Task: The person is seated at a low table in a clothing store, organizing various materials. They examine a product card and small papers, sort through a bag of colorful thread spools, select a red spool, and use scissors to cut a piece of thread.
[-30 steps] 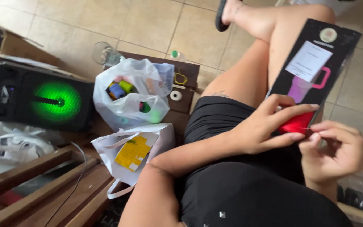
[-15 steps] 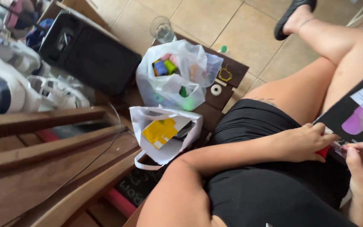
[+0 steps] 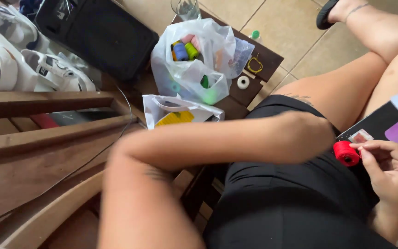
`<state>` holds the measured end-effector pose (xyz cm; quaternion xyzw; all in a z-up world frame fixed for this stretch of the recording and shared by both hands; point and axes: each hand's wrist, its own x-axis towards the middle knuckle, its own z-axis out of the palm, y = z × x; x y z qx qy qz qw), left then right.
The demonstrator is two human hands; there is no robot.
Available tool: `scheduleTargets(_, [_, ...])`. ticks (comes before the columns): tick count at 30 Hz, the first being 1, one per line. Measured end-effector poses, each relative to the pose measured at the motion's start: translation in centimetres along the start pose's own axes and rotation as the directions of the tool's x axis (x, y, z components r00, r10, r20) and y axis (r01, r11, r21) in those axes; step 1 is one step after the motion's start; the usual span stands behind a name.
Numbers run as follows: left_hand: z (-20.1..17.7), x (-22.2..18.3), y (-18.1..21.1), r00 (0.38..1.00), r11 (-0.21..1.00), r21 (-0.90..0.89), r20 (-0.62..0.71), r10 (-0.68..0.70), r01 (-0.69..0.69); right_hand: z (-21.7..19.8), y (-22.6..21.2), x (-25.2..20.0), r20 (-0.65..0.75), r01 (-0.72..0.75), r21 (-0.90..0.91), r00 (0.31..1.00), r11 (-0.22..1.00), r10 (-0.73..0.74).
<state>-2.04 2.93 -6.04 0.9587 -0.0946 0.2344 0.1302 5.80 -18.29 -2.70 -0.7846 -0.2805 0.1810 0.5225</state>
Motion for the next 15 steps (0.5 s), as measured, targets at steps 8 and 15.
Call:
scheduleTargets(8, [-17.2,0.6,-10.4,0.113,0.994,0.048,0.992,-0.059,0.099,-0.6,2.5,-0.3,-0.047,-0.027,0.137,0.998,0.990,0.034])
scheduleTargets(15, [2.0,-2.3,-27.1,0.867,0.919,0.082,0.308,-0.392,0.386,-1.0,3.4,0.7,-0.030,-0.006,0.118,0.999,0.993,0.010])
